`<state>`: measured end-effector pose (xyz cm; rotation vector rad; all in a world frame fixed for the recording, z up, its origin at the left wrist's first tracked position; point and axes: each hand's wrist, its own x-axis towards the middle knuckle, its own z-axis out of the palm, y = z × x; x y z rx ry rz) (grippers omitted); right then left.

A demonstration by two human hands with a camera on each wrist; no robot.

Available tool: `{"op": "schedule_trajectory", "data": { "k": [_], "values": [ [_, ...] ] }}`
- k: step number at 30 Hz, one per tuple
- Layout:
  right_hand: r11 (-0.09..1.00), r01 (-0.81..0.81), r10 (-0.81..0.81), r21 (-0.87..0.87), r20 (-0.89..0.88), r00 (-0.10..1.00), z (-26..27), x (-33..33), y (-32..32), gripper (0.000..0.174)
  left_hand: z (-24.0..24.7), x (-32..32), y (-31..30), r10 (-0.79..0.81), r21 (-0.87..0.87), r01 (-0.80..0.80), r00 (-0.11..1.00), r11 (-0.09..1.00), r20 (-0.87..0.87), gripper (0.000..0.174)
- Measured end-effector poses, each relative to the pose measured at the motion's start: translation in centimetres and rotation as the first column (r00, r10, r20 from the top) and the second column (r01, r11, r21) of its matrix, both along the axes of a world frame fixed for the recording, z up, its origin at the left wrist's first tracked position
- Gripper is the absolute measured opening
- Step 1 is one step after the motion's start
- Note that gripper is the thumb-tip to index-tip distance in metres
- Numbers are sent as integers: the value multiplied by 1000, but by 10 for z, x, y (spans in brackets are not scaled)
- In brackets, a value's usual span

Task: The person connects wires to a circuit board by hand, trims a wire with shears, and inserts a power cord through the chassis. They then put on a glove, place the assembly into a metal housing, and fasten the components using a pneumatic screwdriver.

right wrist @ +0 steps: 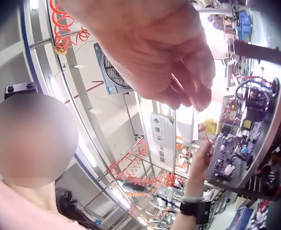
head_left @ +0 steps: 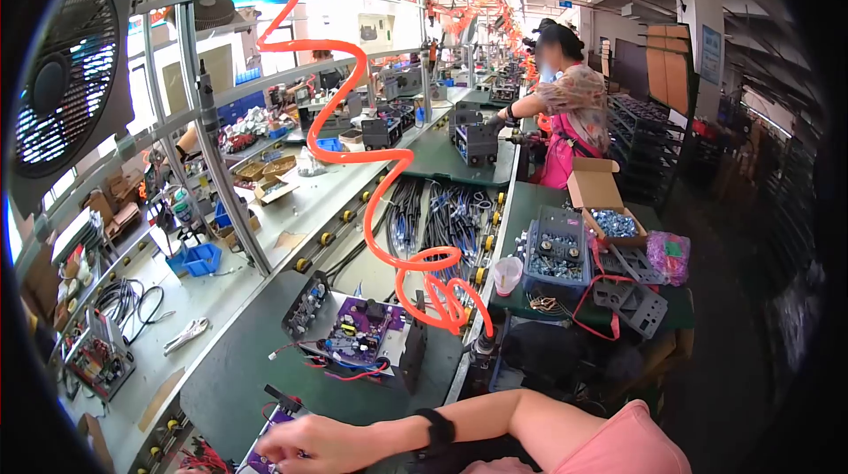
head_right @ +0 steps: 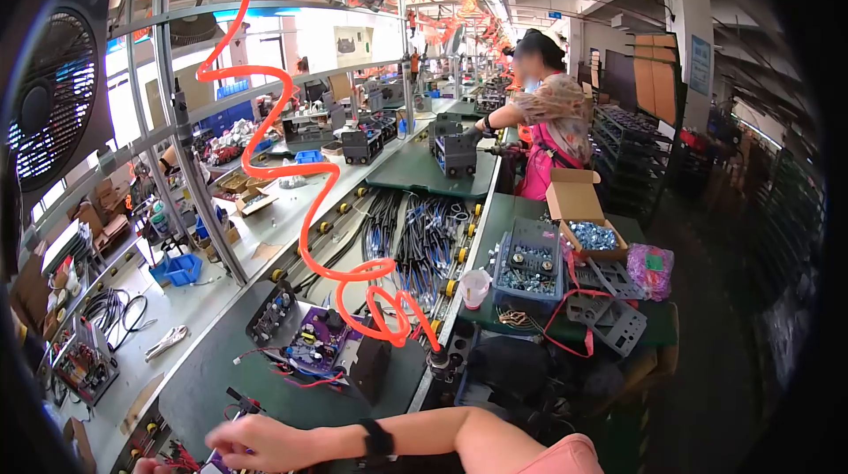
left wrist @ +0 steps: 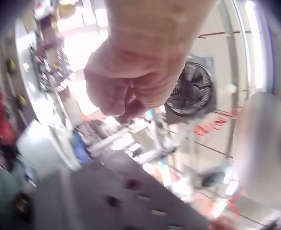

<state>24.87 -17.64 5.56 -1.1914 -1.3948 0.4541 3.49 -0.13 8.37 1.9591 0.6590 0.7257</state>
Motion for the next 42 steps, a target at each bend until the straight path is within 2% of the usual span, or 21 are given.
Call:
{"op": "schedule_trajectory", "data": {
  "k": [2,4,6,7,8,10,12,15,17,18,20,21,22,24,25,26,29,33,36,39,42],
  "values": [
    [999,24,-25,22,36,999,13,-4,15,30,10,28,-29,-257,127,269,961,955,-101,20],
    [982,-8,19,188,-53,998,14,-8,22,14,12,55,-36,-317,145,330,943,933,-104,18],
    [975,91,-76,205,-77,994,13,1,17,13,6,65,-43,-369,158,389,919,908,-140,17],
    [970,125,-114,206,-67,991,4,9,15,12,1,73,-48,-336,225,346,938,911,-84,12],
    [986,130,-131,106,11,991,0,15,8,14,-3,82,-52,-291,292,289,956,912,-39,9],
    [985,167,-169,50,56,984,6,17,0,13,-3,84,-55,-310,250,323,946,913,-92,9],
    [992,125,-125,-33,3,992,-7,20,2,13,-18,81,-49,-319,203,320,947,925,-40,10],
    [992,112,-103,-56,148,984,-7,20,9,10,-23,70,-43,-254,169,282,952,944,-173,14],
    [991,129,-130,27,345,929,-4,25,16,7,-42,70,-35,-278,388,258,960,885,-4,15],
    [987,155,-136,-32,325,936,-5,29,18,7,-47,69,-30,-207,434,171,978,884,36,16],
    [976,182,-217,118,554,804,-5,47,27,7,-43,64,-19,-67,389,83,996,917,-55,11],
    [987,155,-154,49,582,798,-8,52,29,7,-43,64,-13,-33,312,75,990,947,-139,11],
    [988,148,-142,39,586,798,-11,52,31,7,-44,67,-11,-27,302,68,990,951,-136,11],
    [998,36,-56,43,724,688,-18,53,35,11,-52,75,-10,-129,7,132,979,991,-156,11],
    [999,25,-38,28,768,640,-21,51,37,13,-59,81,-12,-128,79,133,990,988,-66,11],
    [1000,22,-30,20,769,639,-26,51,40,13,-64,83,-13,-126,72,130,990,989,-64,11],
    [1000,-26,6,14,780,626,-31,52,45,13,-70,86,-12,-169,289,283,917,915,-362,9],
    [996,32,-87,87,769,634,-29,47,41,12,-70,81,-13,-163,246,244,938,938,-307,9],
    [996,17,-78,85,791,607,-30,47,42,12,-72,80,-11,-169,177,216,954,960,-248,12],
    [998,-25,-29,50,844,535,-28,48,43,13,-80,82,-11,-155,270,215,961,939,-228,12],
    [999,-3,-30,39,825,564,-27,46,39,11,-82,83,-8,-145,361,180,982,915,-123,10]
  ]
}}
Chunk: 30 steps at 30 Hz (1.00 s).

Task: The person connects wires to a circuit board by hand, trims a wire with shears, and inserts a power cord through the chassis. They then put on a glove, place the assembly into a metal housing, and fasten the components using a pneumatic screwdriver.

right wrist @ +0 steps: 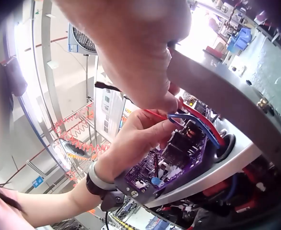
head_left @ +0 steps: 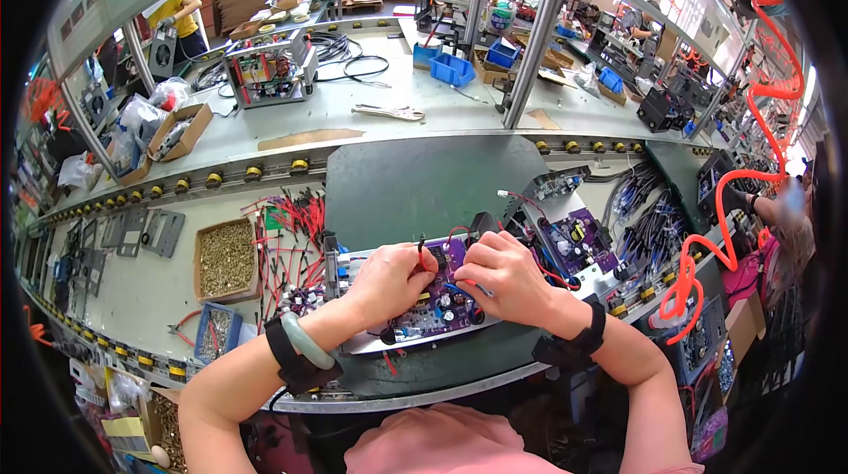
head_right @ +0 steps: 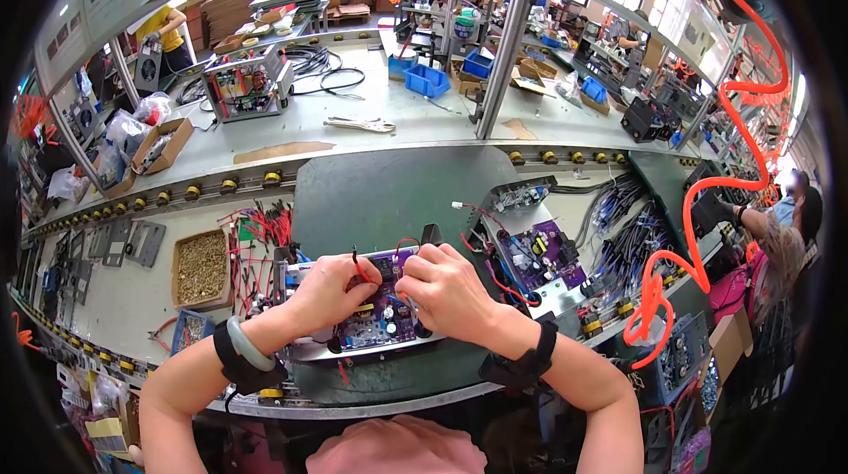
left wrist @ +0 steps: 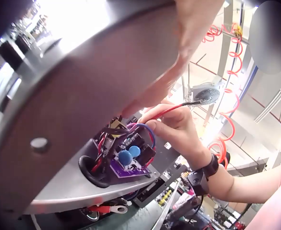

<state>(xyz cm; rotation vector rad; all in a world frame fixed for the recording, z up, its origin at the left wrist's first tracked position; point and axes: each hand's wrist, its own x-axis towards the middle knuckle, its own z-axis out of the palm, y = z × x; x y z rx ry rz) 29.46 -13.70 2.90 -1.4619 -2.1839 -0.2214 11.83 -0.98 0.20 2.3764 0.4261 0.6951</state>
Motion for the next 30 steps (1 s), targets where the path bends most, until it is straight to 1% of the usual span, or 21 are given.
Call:
{"op": "schedule_trajectory", "data": {
  "k": [2,4,5,8,10,11,13,14,17,18,20,22,24,25,26,28,30],
  "values": [
    [1000,-13,13,-5,-9,1000,1,0,1,12,7,-1,-2,11,-139,-27,994,990,-112,9],
    [1000,-9,10,18,-38,999,-3,0,4,13,9,0,-3,23,-141,-43,990,989,-137,8],
    [1000,-17,17,-8,3,1000,-3,0,4,13,8,0,-3,28,-112,-42,992,993,-126,9],
    [998,-42,42,-35,7,999,-1,0,5,12,4,-1,-4,35,-76,-43,993,996,-111,10],
    [998,-46,46,-43,6,999,0,-3,8,11,3,-2,-5,28,-30,-33,987,999,-161,10],
    [996,-69,70,-50,28,997,-1,-4,12,12,4,-2,-5,27,-34,-33,987,999,-161,10],
    [992,-108,111,-70,51,992,-2,-8,16,13,7,-1,-7,28,10,-27,974,1000,-223,10],
    [992,-102,106,-72,47,993,-1,-7,16,13,6,-1,-7,22,7,-21,974,1000,-227,10],
    [994,-93,97,-65,59,994,0,-5,14,13,2,-4,-5,-24,-11,22,989,1000,-147,10],
    [994,-80,86,-80,79,993,2,-5,14,11,1,-4,-5,-24,-16,21,990,1000,-142,10],
    [993,-50,62,-112,113,992,4,-8,10,9,-1,-5,-6,-20,41,25,992,999,-125,11],
    [991,-59,73,-118,114,991,7,-9,10,9,0,-6,-6,-19,20,22,993,1000,-120,11],
    [983,20,24,-182,236,971,12,-10,14,10,-2,-5,-5,1,-11,-2,993,1000,-117,11],
    [976,35,34,-214,314,949,17,-12,17,9,-2,-4,-3,-1,-14,-1,988,1000,-152,10],
    [967,43,55,-252,371,927,22,-14,20,8,-3,-4,-3,-5,-22,2,989,1000,-150,10],
    [948,70,76,-310,435,897,28,-16,24,8,-5,-4,-6,16,25,-12,988,1000,-153,10],
    [948,63,84,-313,434,897,27,-16,23,8,-8,-5,-7,8,33,-3,988,999,-154,10]
  ]
}}
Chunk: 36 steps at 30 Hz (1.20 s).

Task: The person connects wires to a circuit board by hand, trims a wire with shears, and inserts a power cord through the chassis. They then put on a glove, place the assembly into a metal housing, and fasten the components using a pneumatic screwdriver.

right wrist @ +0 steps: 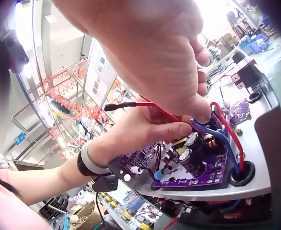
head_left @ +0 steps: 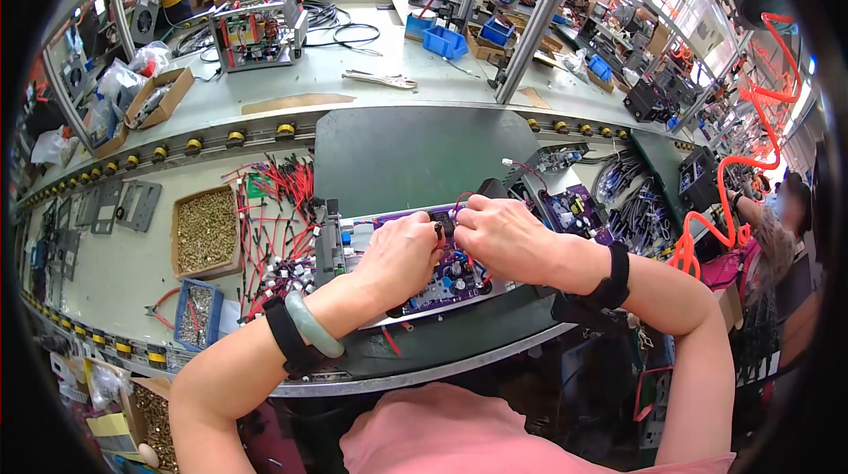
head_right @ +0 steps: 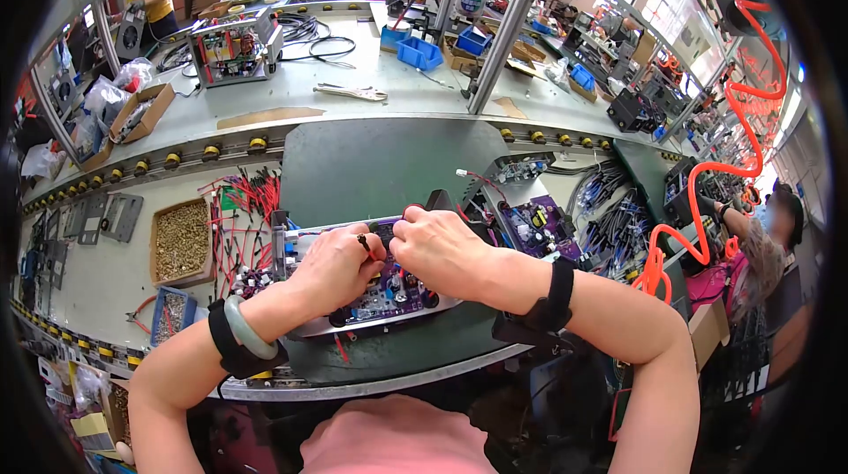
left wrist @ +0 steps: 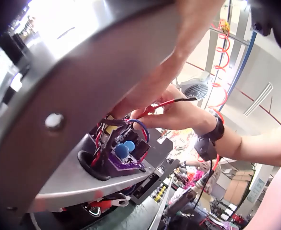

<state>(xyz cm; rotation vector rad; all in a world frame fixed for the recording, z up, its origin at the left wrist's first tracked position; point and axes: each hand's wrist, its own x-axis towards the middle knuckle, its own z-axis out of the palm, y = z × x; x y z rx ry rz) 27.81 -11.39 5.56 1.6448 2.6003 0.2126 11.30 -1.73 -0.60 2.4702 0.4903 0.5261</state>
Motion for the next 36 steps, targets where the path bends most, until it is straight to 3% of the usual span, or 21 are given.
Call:
{"op": "schedule_trajectory", "data": {
  "k": [3,9,12,18,20,22,24,26,27,29,32,34,36],
  "values": [
    [998,-44,46,37,-55,997,-7,1,-3,8,-1,0,1,-2,8,2,999,1000,39,11],
    [984,-76,116,164,-250,961,-23,14,-1,16,6,2,2,-15,-15,14,997,1000,-69,13],
    [978,-150,181,145,-234,955,-19,10,-2,16,3,3,3,-25,11,25,998,1000,-59,14],
    [992,-72,95,102,-232,968,-30,15,-2,13,9,0,5,-55,-21,54,995,998,-78,14],
    [982,-129,160,140,-245,956,-28,10,-1,13,15,3,5,-76,-7,75,993,997,-85,14],
    [987,-87,119,138,-237,964,-26,11,-1,12,19,1,4,-36,4,37,993,999,-109,14],
    [999,-50,50,3,-164,985,-18,13,4,10,9,0,4,-52,-20,50,996,999,-69,15],
    [998,-61,60,-3,-100,993,-7,6,9,9,12,1,3,-29,36,30,999,999,-36,15],
    [998,-63,64,-20,39,997,-4,-1,8,9,13,-1,3,-31,-21,29,994,999,-105,21],
    [995,-82,97,-63,295,951,3,-15,7,13,6,0,4,-18,32,21,996,999,-90,18],
    [989,-54,95,-136,317,944,4,-15,10,13,5,-2,3,-24,62,28,998,998,-64,14],
    [988,-94,120,-124,222,968,-10,7,9,11,10,-3,3,-36,39,38,998,999,-53,14],
    [979,-203,200,-17,-108,974,-15,27,6,11,16,-3,4,-77,-62,73,995,995,-57,13]
  ]
}}
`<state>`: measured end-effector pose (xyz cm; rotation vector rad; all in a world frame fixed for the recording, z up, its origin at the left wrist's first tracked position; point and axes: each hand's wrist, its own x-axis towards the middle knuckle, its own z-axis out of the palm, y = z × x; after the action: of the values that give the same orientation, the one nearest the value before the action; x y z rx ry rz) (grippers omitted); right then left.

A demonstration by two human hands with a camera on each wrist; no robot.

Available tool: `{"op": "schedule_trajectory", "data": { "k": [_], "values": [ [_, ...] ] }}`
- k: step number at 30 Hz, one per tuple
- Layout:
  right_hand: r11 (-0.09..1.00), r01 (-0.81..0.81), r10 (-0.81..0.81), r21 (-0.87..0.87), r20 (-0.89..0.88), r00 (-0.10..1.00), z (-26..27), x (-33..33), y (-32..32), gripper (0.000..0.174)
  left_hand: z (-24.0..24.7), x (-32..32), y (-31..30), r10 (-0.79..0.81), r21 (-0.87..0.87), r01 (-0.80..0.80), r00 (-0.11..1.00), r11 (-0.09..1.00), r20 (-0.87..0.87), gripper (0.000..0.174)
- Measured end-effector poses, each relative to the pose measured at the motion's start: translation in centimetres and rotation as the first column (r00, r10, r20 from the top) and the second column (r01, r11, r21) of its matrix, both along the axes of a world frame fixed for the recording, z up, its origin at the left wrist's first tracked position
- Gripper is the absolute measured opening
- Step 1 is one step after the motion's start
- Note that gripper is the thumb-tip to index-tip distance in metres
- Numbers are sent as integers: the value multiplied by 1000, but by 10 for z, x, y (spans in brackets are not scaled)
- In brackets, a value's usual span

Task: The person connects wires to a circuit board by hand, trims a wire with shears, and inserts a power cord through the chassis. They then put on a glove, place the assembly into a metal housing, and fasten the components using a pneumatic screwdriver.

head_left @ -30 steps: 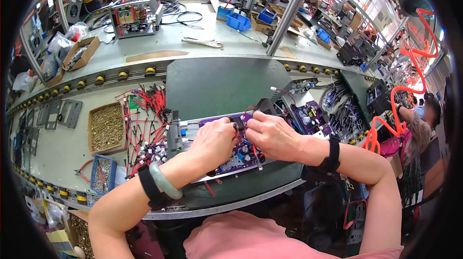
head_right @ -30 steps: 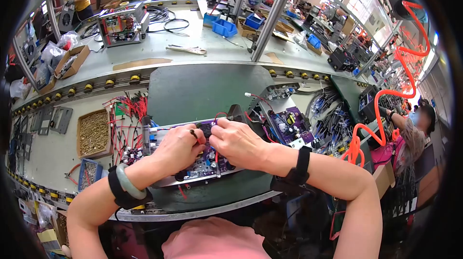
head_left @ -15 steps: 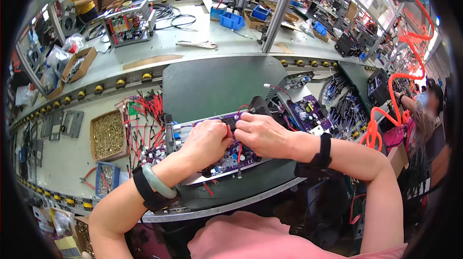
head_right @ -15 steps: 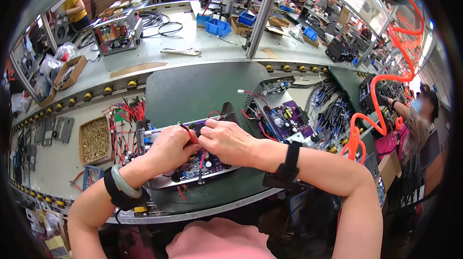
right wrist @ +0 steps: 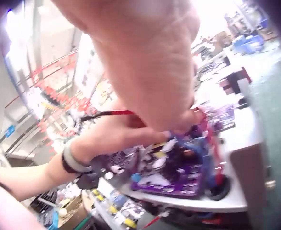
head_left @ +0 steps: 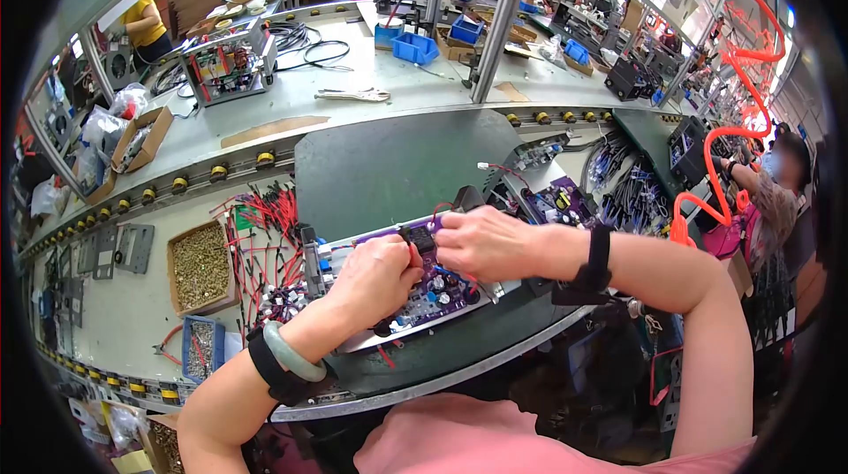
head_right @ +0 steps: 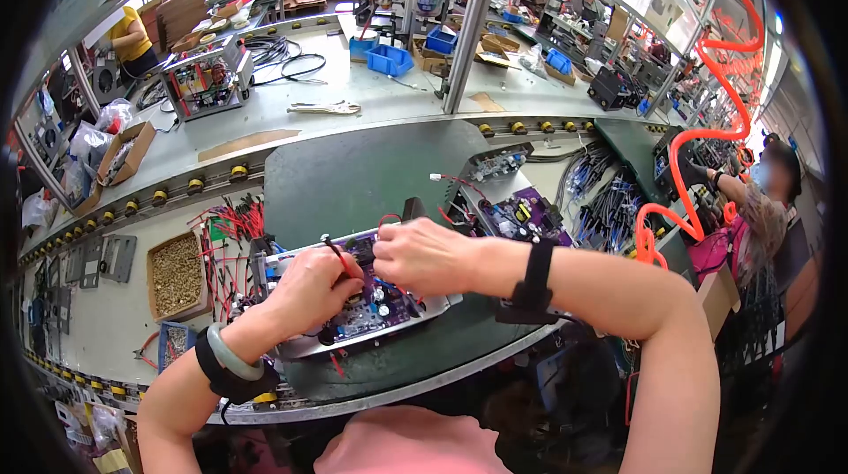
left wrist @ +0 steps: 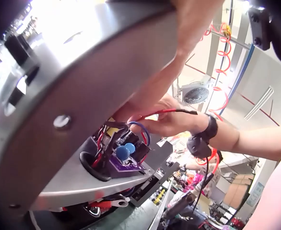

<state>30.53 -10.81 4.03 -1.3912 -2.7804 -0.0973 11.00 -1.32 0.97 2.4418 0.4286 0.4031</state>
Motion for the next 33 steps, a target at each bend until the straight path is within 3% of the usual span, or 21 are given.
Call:
{"op": "schedule_trajectory", "data": {
  "k": [4,8,13,16,18,19,20,22,23,28,31,33],
  "values": [
    [991,-35,26,132,62,998,-5,-19,-7,11,2,0,3,-33,16,34,999,999,-37,13],
    [996,7,-8,88,13,1000,-10,-14,-6,12,1,2,3,-33,40,34,999,999,-31,13],
    [997,0,-8,79,94,996,-4,-19,-6,13,6,10,9,-4,116,14,996,993,-86,18],
    [982,176,-171,73,-70,983,1,-16,-17,11,9,20,11,78,184,-64,995,981,-66,20],
    [935,334,-255,119,-429,867,-5,-11,-37,10,0,25,11,79,35,-80,996,996,37,22],
    [923,362,-220,130,-596,773,-12,-9,-38,9,0,26,12,93,6,-93,995,996,28,23],
    [925,356,-212,132,-599,772,-19,-10,-40,9,0,26,13,105,-25,-105,994,994,18,23],
    [906,398,-171,146,-734,657,-26,-13,-41,7,-3,24,11,131,-68,-129,991,989,26,23],
    [902,408,-157,139,-777,610,-27,-12,-40,8,-4,23,10,151,-114,-146,988,983,37,22],
    [903,403,-128,152,-798,589,-29,-11,-41,9,-6,22,8,91,-41,-89,995,995,50,19],
    [896,410,-125,169,-791,599,-31,-11,-42,11,-3,23,5,173,-232,-156,983,960,56,16],
    [895,412,-118,169,-801,587,-32,-11,-42,12,0,23,5,164,-221,-152,986,963,37,16]
  ]
}}
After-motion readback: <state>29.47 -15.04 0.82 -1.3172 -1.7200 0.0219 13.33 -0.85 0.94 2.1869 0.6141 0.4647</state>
